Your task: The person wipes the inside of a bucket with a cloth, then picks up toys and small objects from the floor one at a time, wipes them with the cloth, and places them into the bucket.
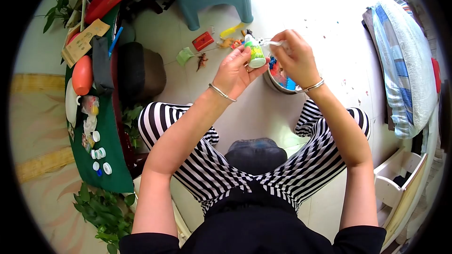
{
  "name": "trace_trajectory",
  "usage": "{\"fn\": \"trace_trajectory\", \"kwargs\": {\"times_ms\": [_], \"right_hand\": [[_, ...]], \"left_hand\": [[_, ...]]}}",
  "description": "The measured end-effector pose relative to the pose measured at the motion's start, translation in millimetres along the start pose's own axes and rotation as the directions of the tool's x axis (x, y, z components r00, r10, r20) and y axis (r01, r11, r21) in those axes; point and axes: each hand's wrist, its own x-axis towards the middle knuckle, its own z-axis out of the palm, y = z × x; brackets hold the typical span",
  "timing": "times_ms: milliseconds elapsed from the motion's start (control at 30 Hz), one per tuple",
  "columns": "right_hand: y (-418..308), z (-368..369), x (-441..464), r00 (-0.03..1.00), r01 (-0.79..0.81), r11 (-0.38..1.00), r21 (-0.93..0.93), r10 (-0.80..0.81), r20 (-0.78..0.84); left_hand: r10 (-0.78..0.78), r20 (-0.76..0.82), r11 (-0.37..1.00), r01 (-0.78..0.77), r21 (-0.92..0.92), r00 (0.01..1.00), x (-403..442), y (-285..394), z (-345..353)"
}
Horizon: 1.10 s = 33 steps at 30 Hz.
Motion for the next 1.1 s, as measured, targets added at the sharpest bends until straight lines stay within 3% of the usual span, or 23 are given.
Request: {"fn": "trace_trajectory", "kwargs": {"times_ms": [67,133,200,267,333,400,467,533,600,667,700,800,833,867,967,1033,1067,1100], "right_hand": [[-4.3,0.7,-2.4,0.998,0.053,0.998,-0.025,-0.053,-0.023],[-9.3,6.3,-9.9,0.955,0.280,0.960,0.006,-0.279,0.099],[-7.8,3.3,-11.0,0.979,0.183,0.983,-0.003,-0.182,0.095],[-6.5,-0.2,-9.4,0.995,-0.008,1.000,-0.030,0.011,0.102],[-0.5,6.1,-6.9,0.998,-0.021,0.998,0.055,0.018,0.056],[0.7,12.1,-6.9,0.959,0.282,0.959,0.022,-0.282,0.014],[4.9,4.7,-5.6,0.978,0.204,0.979,0.012,-0.205,0.051],[9.6,-1.0,1.1,0.998,0.016,1.000,-0.002,-0.016,-0.061],[0.2,-1.9,2.8,0.996,0.051,0.999,0.014,-0.050,-0.070],[-1.6,1.2,0.9,0.999,0.042,0.995,0.094,-0.045,0.031],[4.5,-0.9,1.4,0.997,-0.076,0.996,0.051,0.075,0.032],[1.7,-4.9,12.1,0.997,-0.032,0.995,0.094,0.038,-0.065],[-3.3,-4.5,8.4,0.997,-0.061,0.967,0.247,0.072,-0.032],[-1.7,-3.7,6.0,0.997,-0.069,0.967,0.246,0.078,-0.029],[4.7,-2.3,6.9,1.000,-0.010,0.999,-0.041,0.010,-0.014],[4.0,-1.7,9.8,0.996,0.075,0.997,-0.037,-0.076,-0.043],[0.6,-2.7,8.1,0.986,0.146,0.989,-0.039,-0.148,-0.076],[-8.5,0.3,2.9,1.000,0.011,0.987,0.161,-0.011,0.002]], "left_hand": [[0.027,-0.009,0.999,-0.027,-0.025,1.000,1.6,0.7,-0.8],[0.039,-0.021,0.998,-0.040,-0.045,0.999,3.0,-1.8,-2.2],[-0.001,0.010,0.972,0.003,-0.233,1.000,4.4,1.2,-4.2],[0.020,-0.008,0.990,-0.021,-0.140,1.000,3.3,3.2,-3.3],[0.050,-0.006,0.998,-0.051,-0.043,0.999,1.4,0.7,-0.2],[0.028,0.003,0.998,-0.028,-0.056,1.000,-0.7,-2.1,2.6],[0.016,0.017,0.998,-0.015,-0.061,1.000,-1.7,0.6,3.1],[-0.018,0.015,1.000,0.018,-0.006,1.000,-1.7,2.7,0.2],[-0.022,0.050,1.000,0.022,0.004,0.998,0.1,1.3,-3.4],[-0.034,0.082,0.999,0.032,0.023,0.996,-0.7,-1.9,-5.8],[-0.056,0.096,0.998,0.055,0.010,0.994,-1.1,-1.2,-6.1],[-0.066,0.113,0.997,0.069,-0.018,0.991,-5.7,6.3,6.9],[-0.066,0.109,0.997,0.070,-0.034,0.992,-7.5,5.9,10.5],[-0.070,0.106,0.996,0.075,-0.039,0.992,-6.7,3.6,9.7],[-0.071,0.178,0.993,0.087,-0.079,0.981,-2.2,3.7,8.7],[-0.006,0.089,0.993,-0.004,0.117,0.996,-2.4,-0.5,5.5],[-0.004,0.086,0.994,-0.006,0.111,0.996,-1.3,-2.0,2.7],[0.009,0.075,1.000,-0.010,0.021,0.997,0.6,-3.1,-0.4]]}}
